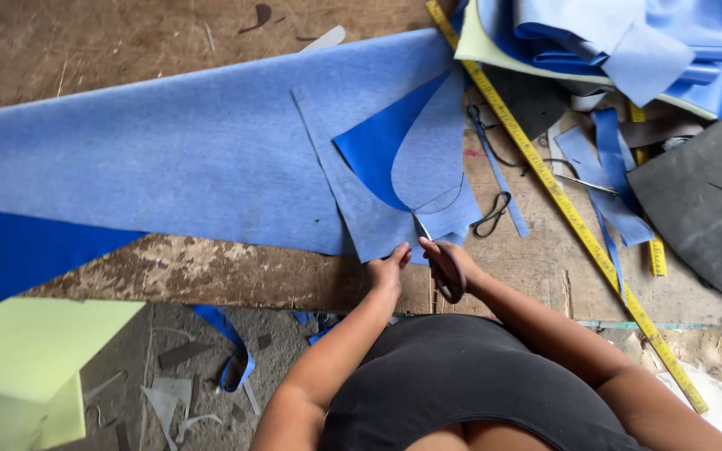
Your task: Measuring and marking fabric on a workbench using a ruler and pen after cutting scraps with scissors.
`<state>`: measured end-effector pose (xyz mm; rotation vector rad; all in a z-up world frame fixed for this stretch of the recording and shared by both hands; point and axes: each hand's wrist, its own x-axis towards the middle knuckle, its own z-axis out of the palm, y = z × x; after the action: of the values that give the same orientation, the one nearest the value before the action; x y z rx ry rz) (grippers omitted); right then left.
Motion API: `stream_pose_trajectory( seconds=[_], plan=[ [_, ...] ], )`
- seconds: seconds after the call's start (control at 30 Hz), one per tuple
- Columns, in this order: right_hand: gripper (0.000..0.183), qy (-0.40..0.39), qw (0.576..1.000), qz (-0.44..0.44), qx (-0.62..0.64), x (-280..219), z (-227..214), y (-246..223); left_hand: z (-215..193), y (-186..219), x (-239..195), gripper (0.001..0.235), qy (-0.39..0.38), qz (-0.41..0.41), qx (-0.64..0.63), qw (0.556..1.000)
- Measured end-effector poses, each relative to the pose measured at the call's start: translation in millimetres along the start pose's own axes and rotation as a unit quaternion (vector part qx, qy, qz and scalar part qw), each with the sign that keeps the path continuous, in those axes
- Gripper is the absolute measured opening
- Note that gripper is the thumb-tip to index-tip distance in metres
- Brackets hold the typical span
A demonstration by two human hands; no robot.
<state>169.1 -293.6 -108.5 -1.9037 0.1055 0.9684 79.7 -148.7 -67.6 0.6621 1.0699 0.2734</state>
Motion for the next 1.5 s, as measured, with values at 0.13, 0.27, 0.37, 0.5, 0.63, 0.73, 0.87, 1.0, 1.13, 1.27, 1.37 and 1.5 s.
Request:
stream_pose_trajectory(
  seconds=[0.13, 0.27, 0.37, 0.5, 0.63, 0.73, 0.87, 1.0, 1.13, 1.27, 1.37, 1.5],
  plan=[
    [0.068, 0.024, 0.998, 0.028, 0.052, -77, 8, -55, -23, 11, -9, 0.047, 0.006, -0.017, 0.004, 1.0],
    [0.057, -0.043, 0.999, 0.011, 0.008, -96, 4, -75, -29, 51, -9, 0.075, 0.062, -0.016, -0.034, 0.997],
    [0.048, -0.098, 0.994, -0.005, -0.037, -125, 9, -97, -48, 39, 52, 0.071, 0.11, 0.016, -0.014, 0.994],
    [0.046, -0.142, 0.988, -0.019, -0.05, -129, 13, -100, -72, 54, 84, 0.041, 0.199, 0.128, 0.122, 0.964],
    [0.047, -0.147, 0.989, 0.013, -0.021, -121, 13, -103, -109, 72, 89, 0.034, 0.247, 0.271, 0.274, 0.889],
    [0.052, -0.183, 0.982, 0.021, -0.026, -119, 17, -104, -116, 88, 67, 0.047, 0.21, 0.298, 0.317, 0.875],
    [0.053, -0.216, 0.976, 0.03, -0.027, -110, 27, -101, -125, 92, 47, 0.049, 0.168, 0.265, 0.349, 0.883],
    [0.049, -0.245, 0.969, 0.009, -0.044, -93, 33, -90, -133, 85, 33, 0.042, 0.125, 0.225, 0.336, 0.906],
    [0.047, -0.249, 0.968, -0.017, -0.033, -93, 39, -97, -145, 85, 29, 0.044, 0.125, 0.221, 0.363, 0.897],
    [0.042, -0.256, 0.964, -0.048, -0.046, -101, 45, -105, -148, 105, 14, 0.038, 0.083, 0.231, 0.38, 0.892],
    [0.04, -0.254, 0.963, -0.073, -0.059, -104, 50, -113, -140, 132, -7, 0.042, 0.051, 0.234, 0.397, 0.886],
    [0.034, -0.213, 0.97, -0.092, -0.077, -102, 65, -104, -149, 137, -1, 0.046, 0.033, 0.224, 0.423, 0.877]
  ],
)
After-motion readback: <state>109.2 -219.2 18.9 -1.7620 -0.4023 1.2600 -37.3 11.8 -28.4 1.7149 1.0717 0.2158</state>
